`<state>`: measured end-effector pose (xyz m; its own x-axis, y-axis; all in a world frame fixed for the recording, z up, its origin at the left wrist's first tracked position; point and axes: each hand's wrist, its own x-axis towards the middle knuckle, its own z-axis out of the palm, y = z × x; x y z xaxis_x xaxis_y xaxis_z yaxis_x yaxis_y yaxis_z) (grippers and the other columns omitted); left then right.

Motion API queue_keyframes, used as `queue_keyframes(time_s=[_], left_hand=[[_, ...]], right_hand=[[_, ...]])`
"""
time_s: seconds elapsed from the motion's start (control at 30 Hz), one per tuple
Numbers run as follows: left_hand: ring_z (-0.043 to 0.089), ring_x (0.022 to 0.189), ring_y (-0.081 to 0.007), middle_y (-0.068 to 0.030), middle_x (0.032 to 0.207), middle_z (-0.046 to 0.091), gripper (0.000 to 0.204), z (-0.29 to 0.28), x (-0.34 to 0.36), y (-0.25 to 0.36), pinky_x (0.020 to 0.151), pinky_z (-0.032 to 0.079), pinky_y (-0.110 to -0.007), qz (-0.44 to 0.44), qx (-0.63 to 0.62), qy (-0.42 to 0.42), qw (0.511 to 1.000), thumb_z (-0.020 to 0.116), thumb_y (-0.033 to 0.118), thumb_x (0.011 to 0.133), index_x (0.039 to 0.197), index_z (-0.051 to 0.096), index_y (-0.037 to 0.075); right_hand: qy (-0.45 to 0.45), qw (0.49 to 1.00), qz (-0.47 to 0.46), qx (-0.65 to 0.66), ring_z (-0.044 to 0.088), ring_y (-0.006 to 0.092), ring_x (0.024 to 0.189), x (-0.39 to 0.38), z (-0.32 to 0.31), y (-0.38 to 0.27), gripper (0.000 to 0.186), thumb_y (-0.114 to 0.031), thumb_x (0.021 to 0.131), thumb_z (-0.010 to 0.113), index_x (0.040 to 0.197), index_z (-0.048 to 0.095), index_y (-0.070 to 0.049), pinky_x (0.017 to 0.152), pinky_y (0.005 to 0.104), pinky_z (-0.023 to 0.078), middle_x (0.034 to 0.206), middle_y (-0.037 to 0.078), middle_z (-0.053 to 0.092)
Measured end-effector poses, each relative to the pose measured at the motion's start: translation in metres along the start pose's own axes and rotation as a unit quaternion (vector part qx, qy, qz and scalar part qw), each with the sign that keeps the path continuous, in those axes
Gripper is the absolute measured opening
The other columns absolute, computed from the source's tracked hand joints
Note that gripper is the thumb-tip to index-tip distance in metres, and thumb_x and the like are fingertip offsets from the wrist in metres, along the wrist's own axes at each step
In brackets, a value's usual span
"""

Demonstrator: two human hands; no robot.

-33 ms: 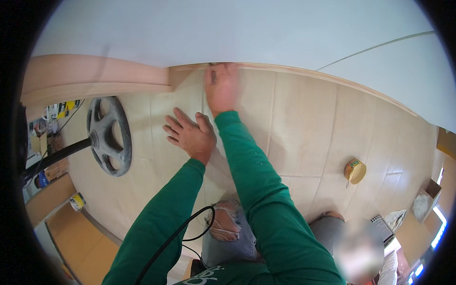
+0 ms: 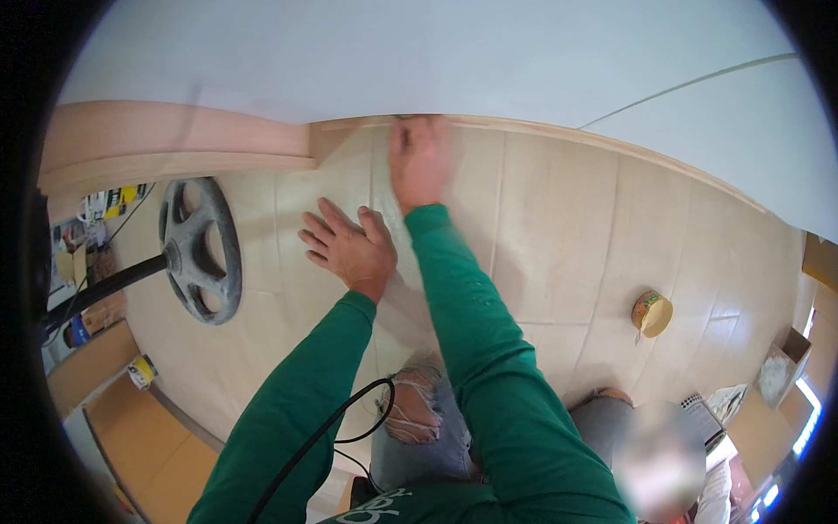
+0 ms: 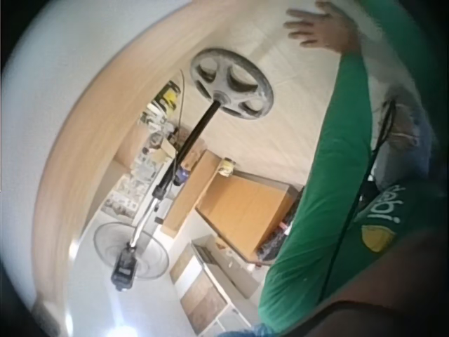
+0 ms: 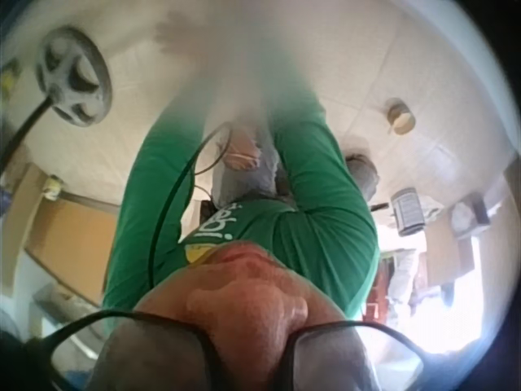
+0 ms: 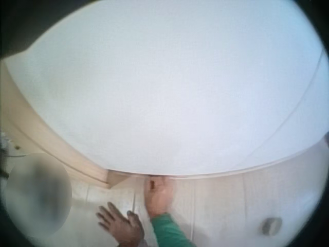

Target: The person kneels on the floor and applies filler to the gap between the baseboard and wall using a small stick and a putty knife. They also scrape a black substance from a container onto a surface and clean tools with a cloth.

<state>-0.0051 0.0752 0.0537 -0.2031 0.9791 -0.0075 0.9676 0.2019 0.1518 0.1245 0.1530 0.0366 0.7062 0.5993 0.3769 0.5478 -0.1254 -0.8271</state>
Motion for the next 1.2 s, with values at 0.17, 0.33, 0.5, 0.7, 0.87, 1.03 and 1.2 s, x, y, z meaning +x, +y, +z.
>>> queue_keyframes(time_s=[0.17, 0.33, 0.5, 0.7, 0.87, 1.03, 1.2], left_hand=[[0.013, 0.154, -0.0596, -0.0334, 0.169, 0.019, 0.084, 0.000, -0.001, 0.000, 0.122, 0.012, -0.071, 0.015, -0.009, 0.008, 1.000, 0.048, 0.054, 0.103, 0.166, 0.025, 0.003], [0.019, 0.153, -0.0602, -0.0335, 0.168, 0.022, 0.083, 0.005, -0.001, 0.002, 0.121, 0.017, -0.072, 0.028, 0.030, 0.037, 0.998, 0.047, 0.056, 0.103, 0.165, 0.028, 0.005], [0.028, 0.151, -0.0578, -0.0312, 0.167, 0.027, 0.082, 0.026, -0.001, -0.014, 0.118, 0.024, -0.073, 0.041, 0.068, 0.090, 0.993, 0.042, 0.062, 0.104, 0.165, 0.031, 0.009], [0.026, 0.153, -0.0536, -0.0259, 0.169, 0.027, 0.083, 0.035, -0.001, -0.018, 0.119, 0.024, -0.071, 0.028, 0.071, 0.079, 0.994, 0.038, 0.069, 0.104, 0.166, 0.030, 0.015], [0.025, 0.154, -0.0515, -0.0242, 0.170, 0.026, 0.083, 0.038, 0.002, -0.022, 0.119, 0.024, -0.071, 0.026, 0.075, 0.071, 0.994, 0.036, 0.071, 0.104, 0.167, 0.030, 0.018], [0.027, 0.153, -0.0510, -0.0237, 0.171, 0.026, 0.082, 0.037, 0.006, -0.026, 0.118, 0.025, -0.071, 0.024, 0.086, 0.074, 0.993, 0.036, 0.072, 0.103, 0.166, 0.031, 0.019], [0.028, 0.152, -0.0504, -0.0229, 0.170, 0.028, 0.082, 0.038, 0.008, -0.030, 0.117, 0.026, -0.071, 0.027, 0.083, 0.083, 0.993, 0.037, 0.071, 0.103, 0.166, 0.032, 0.019]], right_hand=[[0.069, 0.996, 0.025, -0.050, 0.063, 0.0382, 0.096, 0.031, -0.084, 0.058, 0.017, -0.008, 0.092, 0.076, 0.084, 0.062, -0.003, 0.080, 0.0469, 0.052, 0.100, 0.016, 0.067], [0.060, 0.996, 0.036, -0.057, 0.063, 0.0233, 0.090, 0.032, -0.208, 0.048, 0.010, -0.006, 0.094, 0.078, 0.091, 0.069, -0.003, 0.072, 0.0345, 0.051, 0.102, 0.010, 0.069], [0.046, 0.982, 0.069, -0.169, 0.062, 0.0163, 0.087, 0.011, -0.379, 0.028, 0.004, -0.004, 0.095, 0.076, 0.098, 0.072, -0.002, 0.069, 0.0286, 0.050, 0.106, 0.010, 0.069], [0.052, 0.942, 0.185, -0.276, 0.066, 0.0235, 0.101, -0.042, -0.525, 0.090, 0.012, -0.017, 0.094, 0.080, 0.098, 0.077, -0.006, 0.077, 0.0340, 0.055, 0.120, 0.012, 0.069], [0.006, 0.910, 0.145, -0.388, 0.057, 0.0351, 0.119, -0.068, -0.526, 0.111, 0.012, -0.016, 0.091, 0.080, 0.097, 0.078, -0.007, 0.096, 0.0438, 0.051, 0.131, 0.013, 0.065], [0.006, 0.913, 0.146, -0.381, 0.056, 0.0362, 0.122, -0.075, -0.514, 0.124, 0.009, -0.015, 0.092, 0.079, 0.098, 0.078, -0.009, 0.099, 0.0449, 0.050, 0.137, 0.013, 0.063], [0.033, 0.926, 0.170, -0.335, 0.058, 0.0355, 0.121, -0.074, -0.513, 0.124, 0.010, -0.016, 0.092, 0.079, 0.098, 0.077, -0.007, 0.096, 0.0432, 0.052, 0.135, 0.015, 0.065]])
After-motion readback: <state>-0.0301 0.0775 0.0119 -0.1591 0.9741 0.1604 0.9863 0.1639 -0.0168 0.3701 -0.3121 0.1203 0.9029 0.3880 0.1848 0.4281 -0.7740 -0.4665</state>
